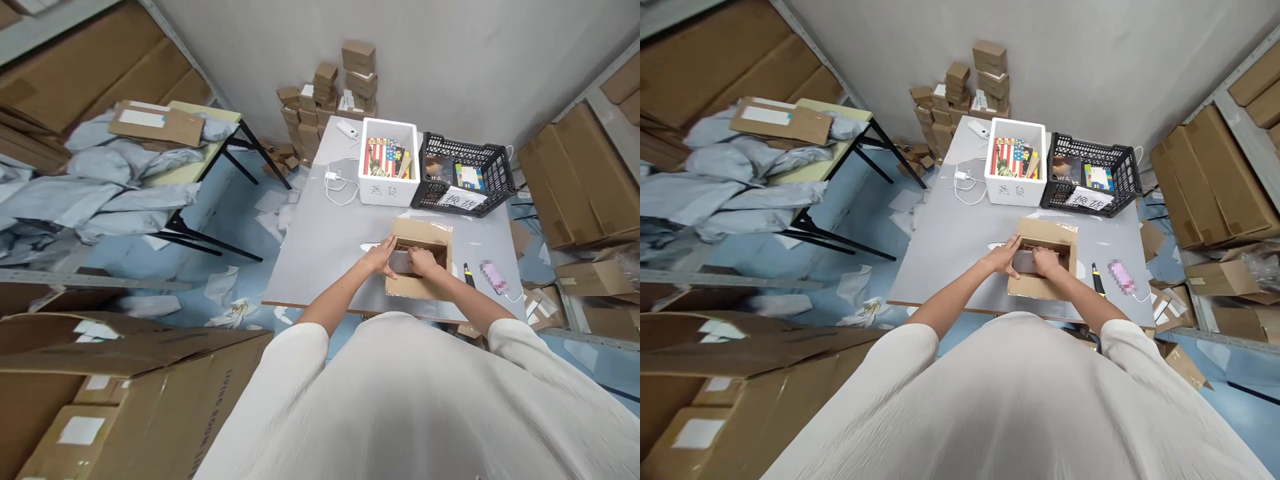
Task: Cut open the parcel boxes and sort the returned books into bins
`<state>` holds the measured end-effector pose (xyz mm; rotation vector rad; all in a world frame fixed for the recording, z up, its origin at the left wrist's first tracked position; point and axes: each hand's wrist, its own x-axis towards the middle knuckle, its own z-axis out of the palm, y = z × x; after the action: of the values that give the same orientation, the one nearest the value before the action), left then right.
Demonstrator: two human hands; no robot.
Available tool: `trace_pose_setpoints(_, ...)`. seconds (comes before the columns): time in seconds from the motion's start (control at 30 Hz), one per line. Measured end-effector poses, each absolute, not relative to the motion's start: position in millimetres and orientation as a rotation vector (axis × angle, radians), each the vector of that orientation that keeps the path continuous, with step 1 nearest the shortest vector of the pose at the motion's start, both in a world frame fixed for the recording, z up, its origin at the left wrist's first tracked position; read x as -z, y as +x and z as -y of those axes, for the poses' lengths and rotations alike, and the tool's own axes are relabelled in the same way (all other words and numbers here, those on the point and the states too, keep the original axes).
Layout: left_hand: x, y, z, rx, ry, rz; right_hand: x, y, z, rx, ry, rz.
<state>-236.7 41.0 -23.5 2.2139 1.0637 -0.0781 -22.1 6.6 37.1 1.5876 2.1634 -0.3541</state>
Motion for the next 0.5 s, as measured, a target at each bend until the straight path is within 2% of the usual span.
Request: trace_pose_setpoints(0.5, 33, -238, -37, 0.042, 2.174, -1.062, 0, -34, -12, 0.215, 1.526, -2.118)
